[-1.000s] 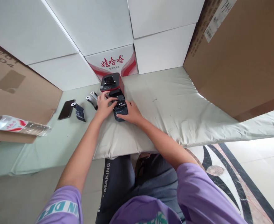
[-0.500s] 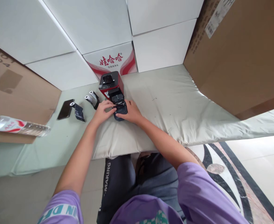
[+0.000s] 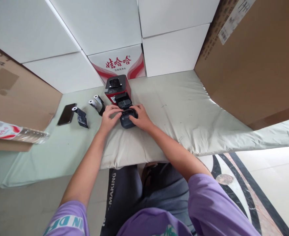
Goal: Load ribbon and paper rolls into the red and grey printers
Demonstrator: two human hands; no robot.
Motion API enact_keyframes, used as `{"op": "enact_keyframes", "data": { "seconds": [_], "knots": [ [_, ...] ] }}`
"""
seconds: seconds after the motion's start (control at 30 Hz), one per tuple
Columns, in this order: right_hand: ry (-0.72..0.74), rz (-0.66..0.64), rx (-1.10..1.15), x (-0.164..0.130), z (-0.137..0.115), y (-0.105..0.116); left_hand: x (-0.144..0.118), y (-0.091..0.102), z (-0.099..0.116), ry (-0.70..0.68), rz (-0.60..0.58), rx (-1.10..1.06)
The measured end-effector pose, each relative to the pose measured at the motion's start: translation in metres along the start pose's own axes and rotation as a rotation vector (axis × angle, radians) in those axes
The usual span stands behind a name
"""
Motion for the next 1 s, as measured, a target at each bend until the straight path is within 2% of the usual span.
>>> {"op": "enact_keyframes", "data": {
  "seconds": [0.2, 0.47, 0.63, 0.7, 0.83, 1.0],
  "knots": [
    [-0.029, 0.109, 0.006, 0.001, -0.003, 0.013, -0.006, -0.004, 0.0, 0.03, 0.094, -0.043],
    [-0.024, 0.103, 0.02, 0.004, -0.001, 0.019, -0.013, 0.001, 0.004, -0.02, 0.051, 0.008],
    [-0.126, 0.316, 0.081, -0.003, 0.013, 0.043, -0.013, -0.001, 0.004, -0.005, 0.03, 0.022],
    [-0.165, 0.363, 0.093, -0.004, 0.019, 0.048, -0.013, -0.001, 0.004, -0.022, 0.028, 0.012],
    [-0.21, 0.368, 0.107, -0.003, 0.027, 0.047, -0.012, -0.002, 0.0, 0.001, -0.005, 0.01],
    [-0.218, 0.343, 0.132, -0.002, 0.027, 0.043, -0.013, 0.001, -0.004, 0.013, 0.031, -0.011]
  ]
}}
Point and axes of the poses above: each hand's wrist, its own x-axis towards the middle knuckle, its own y-axis out of the back of the hand, z = x × y, the point moved 8 cm from there along x, towards the middle knuckle, and after that the axes turned 10 degrees about -z, right-handed, at the moved point
